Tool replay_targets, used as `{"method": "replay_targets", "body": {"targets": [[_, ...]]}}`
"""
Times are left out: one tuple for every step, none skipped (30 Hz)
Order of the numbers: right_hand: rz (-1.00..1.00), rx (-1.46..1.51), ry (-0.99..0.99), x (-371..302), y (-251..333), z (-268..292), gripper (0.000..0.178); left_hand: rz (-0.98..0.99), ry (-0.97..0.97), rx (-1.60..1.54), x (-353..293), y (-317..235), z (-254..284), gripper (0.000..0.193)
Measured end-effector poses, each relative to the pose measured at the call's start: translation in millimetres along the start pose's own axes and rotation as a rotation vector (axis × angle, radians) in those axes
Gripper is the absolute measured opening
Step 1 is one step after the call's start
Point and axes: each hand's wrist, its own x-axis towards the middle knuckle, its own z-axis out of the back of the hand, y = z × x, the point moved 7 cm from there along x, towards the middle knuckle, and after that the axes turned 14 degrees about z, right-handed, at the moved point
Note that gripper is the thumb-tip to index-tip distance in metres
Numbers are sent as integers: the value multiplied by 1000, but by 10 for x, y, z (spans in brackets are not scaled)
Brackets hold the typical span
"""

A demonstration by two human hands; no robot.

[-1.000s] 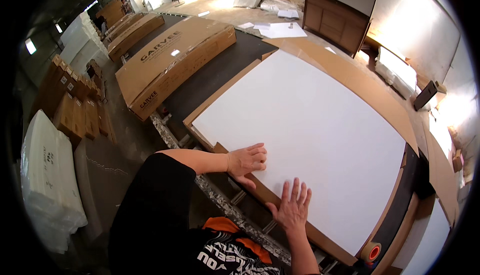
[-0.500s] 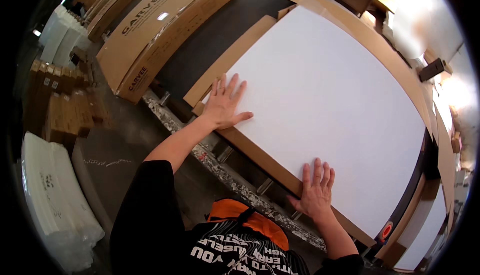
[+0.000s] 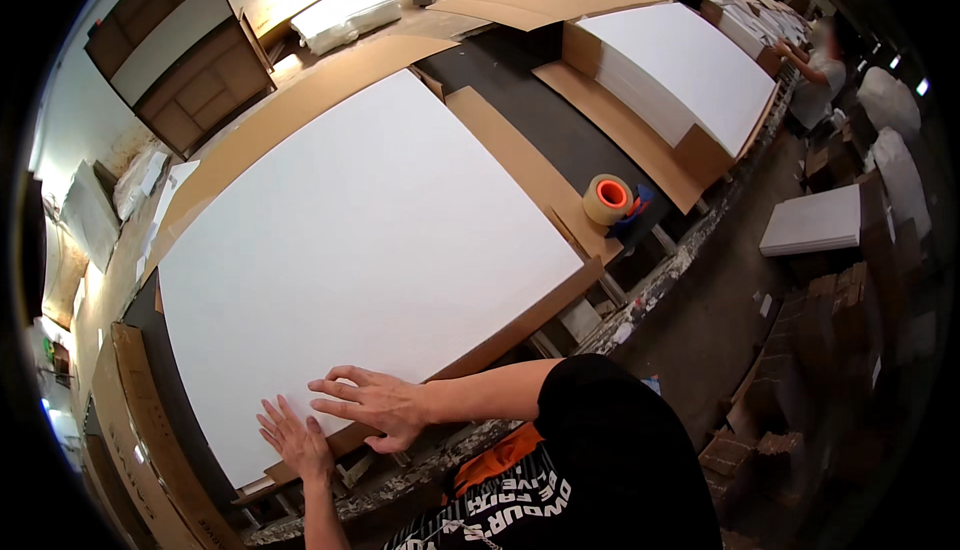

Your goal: The person seals cardboard boxes using a tape dispenser and adds foam padding to one box.

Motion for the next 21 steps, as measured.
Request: {"method": "replay_targets", "body": {"targets": [[22, 23, 8, -22, -42, 201, 90, 32, -3, 9, -1, 63, 18, 69], [24, -108, -91, -55, -187, 586, 87, 20, 39, 11, 4, 98, 5, 69], [49, -224, -191, -23, -327, 1013, 83, 34, 67, 14, -23, 153, 52, 69], [-19, -319, -234, -35, -532, 1557, 82, 48, 104, -14, -36, 188, 114, 71], [-56, -476, -342, -153, -858, 2092, 82, 101, 72, -7, -12, 231, 146, 71], [-116, -685, -439, -331, -1252, 2625, 82, 48, 96, -29, -11, 189, 79, 71], [-301, -805, -557, -594, -1783, 3058, 78, 4, 129, -32, -58, 173, 69, 72], [-507, -878, -730, -989, -2415, 3535, 73, -16, 122, -92, -52, 82, 122, 72], [-832, -833, -898, -1226, -2864, 3941, 70, 23, 112, -86, -51, 86, 151, 72], [-1030, -747, -941, -1471, -3311, 4255, 73, 18, 113, -90, -93, 90, 210, 72], [-1148, -786, -981, -1708, -3673, 4506, 79, 6, 113, -102, -105, 71, 245, 71], [-1164, -714, -1072, -2073, -4073, 4766, 79, 26, 100, -115, -51, 46, 213, 71], [-1185, -640, -1156, -2301, -4388, 4919, 79, -2, 109, -130, -17, 4, 160, 72], [-1247, -293, -1189, -2110, -4648, 4686, 81, 15, 109, -109, -106, 70, 226, 72], [-1294, 44, -1201, -1932, -4782, 4488, 83, 66, 91, -94, -162, 130, 284, 72], [-1244, 149, -1248, -1893, -4925, 4478, 78, 64, 97, -105, -168, 123, 282, 72], [-1192, 257, -1292, -1850, -5047, 4497, 74, 61, 101, -115, -175, 105, 274, 73], [-1163, 322, -1259, -1799, -5165, 4524, 65, 86, 86, -113, -164, 102, 263, 73], [-1107, 377, -1225, -1714, -5277, 4537, 52, 61, 91, -125, -165, 94, 245, 73], [-1167, 246, -1264, -1700, -5369, 4577, 31, 38, 95, -137, -172, 93, 224, 73], [-1264, -3, -1181, -1673, -5414, 4733, 20, 58, 79, -135, -129, 98, 196, 73]]}}
